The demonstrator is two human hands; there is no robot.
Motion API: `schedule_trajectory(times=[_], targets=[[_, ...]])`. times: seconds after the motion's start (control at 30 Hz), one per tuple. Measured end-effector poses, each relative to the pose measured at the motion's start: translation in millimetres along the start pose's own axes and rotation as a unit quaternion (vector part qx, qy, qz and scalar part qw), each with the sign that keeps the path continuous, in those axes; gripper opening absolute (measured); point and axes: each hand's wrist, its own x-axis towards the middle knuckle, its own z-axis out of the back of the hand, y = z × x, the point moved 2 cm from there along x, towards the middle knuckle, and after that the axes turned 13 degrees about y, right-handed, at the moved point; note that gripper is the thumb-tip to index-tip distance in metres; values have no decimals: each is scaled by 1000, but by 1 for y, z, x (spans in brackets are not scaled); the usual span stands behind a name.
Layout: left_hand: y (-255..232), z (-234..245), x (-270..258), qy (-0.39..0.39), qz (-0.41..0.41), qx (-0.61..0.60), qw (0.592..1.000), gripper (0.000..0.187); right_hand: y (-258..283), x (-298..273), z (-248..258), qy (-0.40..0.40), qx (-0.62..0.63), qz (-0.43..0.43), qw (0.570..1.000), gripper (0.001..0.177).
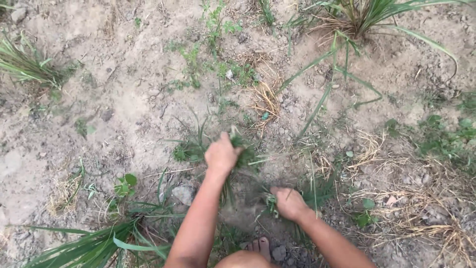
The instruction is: Pulling weeds from the ground by hand and gathering them into a pile
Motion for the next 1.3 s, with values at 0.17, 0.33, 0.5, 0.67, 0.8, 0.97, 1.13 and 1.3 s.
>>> schedule_trajectory(times=[0.17,0.33,0.5,0.67,0.8,0.97,1.13,1.3], targets=[[22,-91,43,44,-11,139,989,42,5,-45,66,-41,37,-119,991,29],[7,-62,19,122,-65,112,984,28,-29,-34,52,65,-56,-247,965,31],[44,-13,5,43,27,0,999,29,-16,-41,47,17,-31,-212,977,19],[64,50,10,-22,84,-39,995,33,-53,-22,47,28,59,-189,980,53],[51,-1,27,44,58,30,997,57,-99,-5,34,-104,320,-52,940,10],[56,-68,56,-45,-39,87,994,21,-115,-4,40,-149,642,-41,751,24],[102,-75,62,-44,-54,-99,993,37,-51,-28,103,-264,307,66,912,18],[75,3,39,-114,-46,-155,980,48,-87,26,74,-223,588,165,760,16]])
